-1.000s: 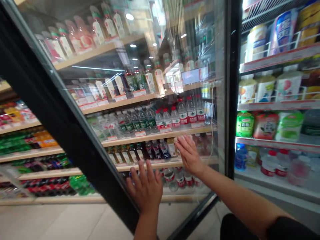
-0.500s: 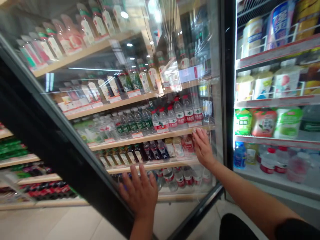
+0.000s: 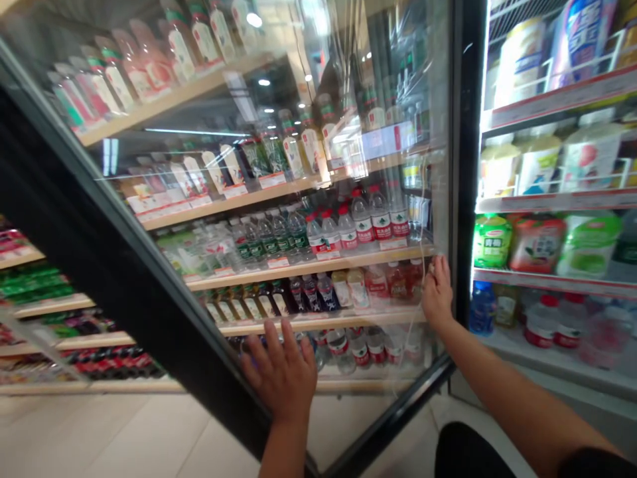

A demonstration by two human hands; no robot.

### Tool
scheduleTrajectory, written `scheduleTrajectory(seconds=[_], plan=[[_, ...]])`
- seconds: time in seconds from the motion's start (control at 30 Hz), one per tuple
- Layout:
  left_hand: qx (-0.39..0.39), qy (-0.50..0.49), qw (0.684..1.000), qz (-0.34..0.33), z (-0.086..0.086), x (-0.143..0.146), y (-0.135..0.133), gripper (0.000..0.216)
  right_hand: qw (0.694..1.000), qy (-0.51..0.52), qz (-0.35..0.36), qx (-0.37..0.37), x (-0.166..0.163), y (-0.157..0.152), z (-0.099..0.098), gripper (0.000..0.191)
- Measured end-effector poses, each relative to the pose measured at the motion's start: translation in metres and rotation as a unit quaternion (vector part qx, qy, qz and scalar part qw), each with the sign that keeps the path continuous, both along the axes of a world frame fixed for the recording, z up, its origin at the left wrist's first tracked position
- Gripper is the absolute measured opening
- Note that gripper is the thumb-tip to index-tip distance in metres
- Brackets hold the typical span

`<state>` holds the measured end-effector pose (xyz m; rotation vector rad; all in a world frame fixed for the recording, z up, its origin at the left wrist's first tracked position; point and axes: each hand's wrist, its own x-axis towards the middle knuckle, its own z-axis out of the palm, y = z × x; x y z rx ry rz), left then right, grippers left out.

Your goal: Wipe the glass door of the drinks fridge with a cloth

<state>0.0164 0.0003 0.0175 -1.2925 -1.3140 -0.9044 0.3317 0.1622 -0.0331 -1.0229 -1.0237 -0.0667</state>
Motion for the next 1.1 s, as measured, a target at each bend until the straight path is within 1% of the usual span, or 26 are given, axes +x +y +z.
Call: scheduleTrajectory(seconds=[0.1,0.13,0.17,0.2,0.3,0.33,0.37,0.4,0.43,0.53,0.57,0.6,0.63,0.67,0.77,0.8,0.83,0.87,0.97,1.0,1.03,1.07,1.1], plan=[[0.008,0.01,1.0,0.018,0.001,0.002,0.0,0.079,1.0,-0.018,0.003,0.015,0.006,0.006,0.036,0.053],[0.009,0.011,1.0,0.022,0.0,0.003,0.0,0.078,0.999,-0.037,0.009,0.021,0.001,0.003,0.043,0.053],[0.008,0.009,1.0,0.022,0.0,0.003,0.0,0.078,0.998,-0.059,0.016,0.027,-0.007,-0.003,0.044,0.053],[0.005,0.004,1.0,0.019,-0.001,0.003,0.0,0.077,0.996,-0.086,0.024,0.033,-0.017,-0.012,0.039,0.053],[-0.003,-0.018,1.0,-0.001,-0.002,0.002,0.0,0.075,0.983,-0.171,0.049,0.046,-0.054,-0.043,0.01,0.057],[-0.005,-0.021,1.0,-0.006,-0.003,0.002,0.0,0.074,0.979,-0.191,0.055,0.046,-0.064,-0.051,0.004,0.059],[-0.005,-0.021,1.0,-0.007,-0.002,0.003,0.0,0.074,0.976,-0.205,0.057,0.049,-0.072,-0.058,0.003,0.061],[-0.003,-0.017,1.0,-0.006,-0.002,0.003,-0.001,0.074,0.974,-0.213,0.058,0.055,-0.079,-0.063,0.009,0.061],[0.0,-0.012,1.0,-0.001,-0.001,0.004,-0.001,0.074,0.972,-0.218,0.058,0.065,-0.084,-0.066,0.021,0.061],[0.011,0.001,1.0,0.014,0.001,0.006,-0.001,0.074,0.959,-0.245,0.076,0.12,-0.097,-0.069,0.073,0.061],[0.012,0.0,1.0,0.014,0.001,0.007,-0.001,0.074,0.953,-0.257,0.084,0.14,-0.103,-0.071,0.086,0.061],[0.011,-0.001,1.0,0.012,0.002,0.008,-0.001,0.074,0.947,-0.267,0.09,0.153,-0.111,-0.074,0.094,0.062],[0.011,-0.003,1.0,0.008,0.002,0.009,-0.002,0.073,0.941,-0.281,0.096,0.162,-0.12,-0.08,0.096,0.063],[0.011,-0.004,1.0,0.006,0.002,0.009,-0.002,0.073,0.934,-0.3,0.102,0.167,-0.129,-0.086,0.094,0.064],[0.009,-0.004,1.0,0.002,0.001,0.008,-0.003,0.071,0.901,-0.378,0.127,0.169,-0.154,-0.106,0.076,0.064],[0.008,-0.005,1.0,0.003,0.001,0.008,-0.003,0.07,0.892,-0.398,0.134,0.169,-0.16,-0.111,0.074,0.063],[0.006,-0.006,1.0,0.003,0.0,0.008,-0.003,0.069,0.888,-0.406,0.137,0.17,-0.165,-0.115,0.078,0.062],[0.007,-0.006,1.0,0.004,0.0,0.007,-0.003,0.068,0.888,-0.403,0.138,0.172,-0.168,-0.117,0.086,0.061],[0.011,0.001,1.0,0.011,0.0,0.008,-0.003,0.068,0.9,-0.372,0.128,0.186,-0.174,-0.116,0.119,0.059],[0.013,0.003,1.0,0.012,0.0,0.008,-0.003,0.067,0.902,-0.368,0.124,0.19,-0.175,-0.116,0.125,0.058],[0.015,0.005,1.0,0.012,0.0,0.008,-0.003,0.067,0.901,-0.37,0.12,0.192,-0.176,-0.116,0.125,0.057],[0.016,0.005,1.0,0.012,0.0,0.008,-0.003,0.067,0.899,-0.378,0.118,0.189,-0.176,-0.116,0.118,0.056],[0.016,0.005,1.0,0.011,0.0,0.008,-0.003,0.066,0.895,-0.39,0.116,0.186,-0.175,-0.117,0.106,0.055]])
